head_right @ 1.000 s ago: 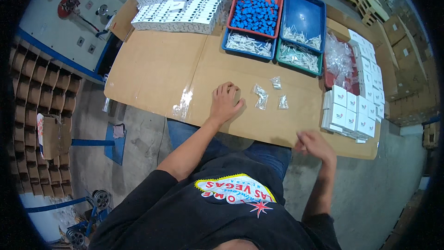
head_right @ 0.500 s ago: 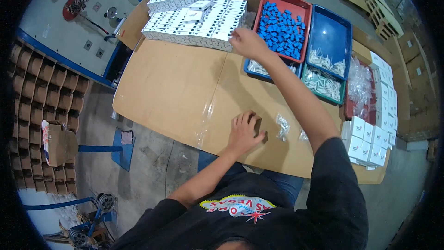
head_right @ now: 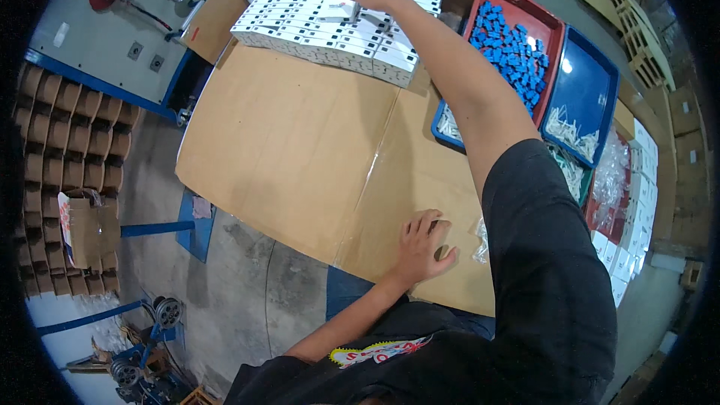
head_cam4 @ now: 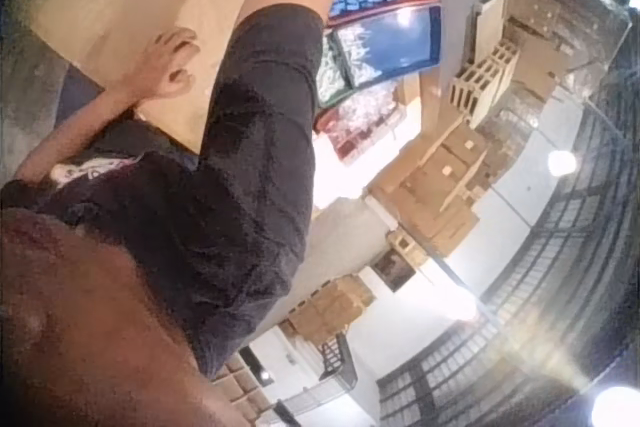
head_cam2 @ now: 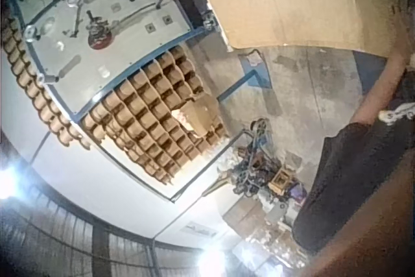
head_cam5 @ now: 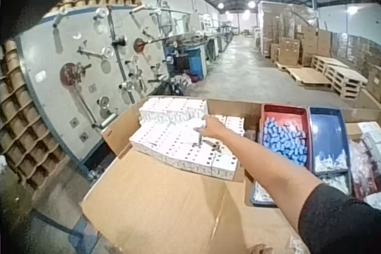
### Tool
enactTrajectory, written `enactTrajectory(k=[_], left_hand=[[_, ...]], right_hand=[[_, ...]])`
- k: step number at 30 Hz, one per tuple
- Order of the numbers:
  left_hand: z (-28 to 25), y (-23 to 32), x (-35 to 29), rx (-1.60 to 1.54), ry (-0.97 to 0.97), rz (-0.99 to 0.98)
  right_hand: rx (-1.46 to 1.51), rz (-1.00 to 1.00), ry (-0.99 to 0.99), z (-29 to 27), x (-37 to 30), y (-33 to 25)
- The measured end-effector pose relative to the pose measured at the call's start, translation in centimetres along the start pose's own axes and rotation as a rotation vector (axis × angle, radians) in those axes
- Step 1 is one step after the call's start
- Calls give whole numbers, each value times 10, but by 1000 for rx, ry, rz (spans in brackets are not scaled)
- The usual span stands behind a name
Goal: The person assembles small white boxes by hand. They pick up a box, insert a small plastic bag containing a blue item, and close the box. The person repeats this process for multiple units, stacking the finished boxes on the table.
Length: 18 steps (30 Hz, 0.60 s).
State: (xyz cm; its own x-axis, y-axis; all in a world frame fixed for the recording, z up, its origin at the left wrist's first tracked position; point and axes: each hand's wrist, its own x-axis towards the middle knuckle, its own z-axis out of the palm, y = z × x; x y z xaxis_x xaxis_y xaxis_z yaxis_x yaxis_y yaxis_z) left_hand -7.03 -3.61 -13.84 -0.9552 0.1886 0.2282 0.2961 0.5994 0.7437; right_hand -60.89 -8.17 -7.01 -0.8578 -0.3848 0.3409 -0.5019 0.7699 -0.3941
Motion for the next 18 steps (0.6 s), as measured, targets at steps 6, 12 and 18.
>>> enactTrajectory(k=[6,12,18], left_hand=[[-2,-1,1,-15,-17,-16],[1,-1,-2,-4,-55,-23],[-7,3,0,18,-14,-10]], right_hand=[[58,32,-56,8,10,-1],[164,46,20,-11,-8,5],[725,62,24,-80,-138,-33]])
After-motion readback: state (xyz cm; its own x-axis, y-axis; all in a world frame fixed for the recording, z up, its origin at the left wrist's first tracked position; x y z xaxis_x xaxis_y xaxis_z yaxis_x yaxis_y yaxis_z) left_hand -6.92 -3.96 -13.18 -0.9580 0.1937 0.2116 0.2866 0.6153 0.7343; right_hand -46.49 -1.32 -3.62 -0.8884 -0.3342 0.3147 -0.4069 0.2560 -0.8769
